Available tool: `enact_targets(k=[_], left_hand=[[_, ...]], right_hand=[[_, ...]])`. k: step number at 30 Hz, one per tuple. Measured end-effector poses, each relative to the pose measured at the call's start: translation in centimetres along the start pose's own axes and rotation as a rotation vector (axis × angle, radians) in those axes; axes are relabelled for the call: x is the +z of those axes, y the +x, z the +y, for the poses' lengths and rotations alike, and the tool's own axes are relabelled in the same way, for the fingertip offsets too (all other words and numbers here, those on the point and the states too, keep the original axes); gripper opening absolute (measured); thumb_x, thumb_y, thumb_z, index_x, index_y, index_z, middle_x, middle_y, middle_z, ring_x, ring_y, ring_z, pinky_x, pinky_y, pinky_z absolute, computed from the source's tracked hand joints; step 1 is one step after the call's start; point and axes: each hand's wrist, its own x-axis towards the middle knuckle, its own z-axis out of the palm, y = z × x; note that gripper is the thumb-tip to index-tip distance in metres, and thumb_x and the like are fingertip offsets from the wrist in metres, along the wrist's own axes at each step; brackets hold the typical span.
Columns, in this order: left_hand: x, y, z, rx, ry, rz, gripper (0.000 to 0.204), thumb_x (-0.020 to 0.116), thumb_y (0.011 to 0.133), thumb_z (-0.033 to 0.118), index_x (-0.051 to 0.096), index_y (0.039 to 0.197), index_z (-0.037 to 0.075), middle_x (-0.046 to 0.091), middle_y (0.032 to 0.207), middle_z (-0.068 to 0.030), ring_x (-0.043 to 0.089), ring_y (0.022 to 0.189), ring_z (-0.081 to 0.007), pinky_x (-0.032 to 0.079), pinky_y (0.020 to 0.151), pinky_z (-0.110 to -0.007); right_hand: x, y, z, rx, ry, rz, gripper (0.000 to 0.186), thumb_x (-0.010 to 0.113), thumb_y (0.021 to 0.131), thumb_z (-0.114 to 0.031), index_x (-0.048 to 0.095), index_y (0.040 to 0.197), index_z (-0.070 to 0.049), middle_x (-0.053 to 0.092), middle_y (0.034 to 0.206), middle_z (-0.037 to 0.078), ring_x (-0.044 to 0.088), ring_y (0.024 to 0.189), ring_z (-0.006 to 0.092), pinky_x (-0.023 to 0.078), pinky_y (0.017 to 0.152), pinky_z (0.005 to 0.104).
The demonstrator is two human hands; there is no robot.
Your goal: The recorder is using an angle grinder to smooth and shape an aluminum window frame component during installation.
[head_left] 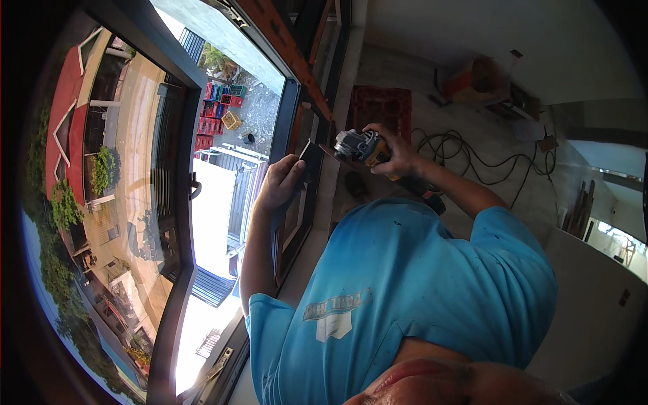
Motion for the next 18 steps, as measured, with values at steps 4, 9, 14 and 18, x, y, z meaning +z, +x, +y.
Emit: enact_targets(k=[4,9,14,18], left_hand=[[0.0,-0.1,0.5,-0.03,-0.02,-0.005,0.033,0.054,0.104,0.032,0.062,0.097,0.001,0.068,0.076,-0.0072,0.067,0.067,-0.0121,0.053,0.058,-0.026],[0.1,-0.1,0.7,-0.046,-0.023,-0.013,0.033,0.054,0.104,0.031,0.062,0.095,0.0,0.067,0.073,-0.0072,0.067,0.064,-0.0119,0.054,0.058,-0.026],[0.4,0.0,0.3,0.014,0.024,-0.017,0.033,0.052,0.104,0.03,0.062,0.094,0.0,0.066,0.07,-0.007,0.066,0.062,-0.0122,0.053,0.057,-0.026],[-0.1,-0.1,0.0,-0.011,0.007,-0.026,0.032,0.052,0.105,0.029,0.062,0.095,0.0,0.065,0.07,-0.0072,0.066,0.061,-0.013,0.053,0.057,-0.026]], right_hand=[[-0.2,-0.4,-0.3,0.02,-0.086,0.015,0.085,0.081,0.063,-0.012,0.041,0.139,-0.013,0.057,0.119,0.009,0.056,0.115,0.0228,0.042,0.102,0.0361],[0.2,-0.5,-0.5,-0.007,0.027,0.021,0.085,0.081,0.064,-0.013,0.041,0.139,-0.013,0.057,0.119,0.009,0.056,0.115,0.0236,0.042,0.102,0.0373],[0.4,0.0,-0.2,-0.022,0.074,0.005,0.086,0.081,0.064,-0.014,0.041,0.139,-0.013,0.057,0.12,0.01,0.056,0.116,0.024,0.042,0.103,0.038],[-0.2,-0.1,1.0,-0.008,-0.01,-0.016,0.087,0.083,0.062,-0.016,0.041,0.139,-0.012,0.056,0.121,0.01,0.055,0.117,0.0247,0.042,0.103,0.0378]])
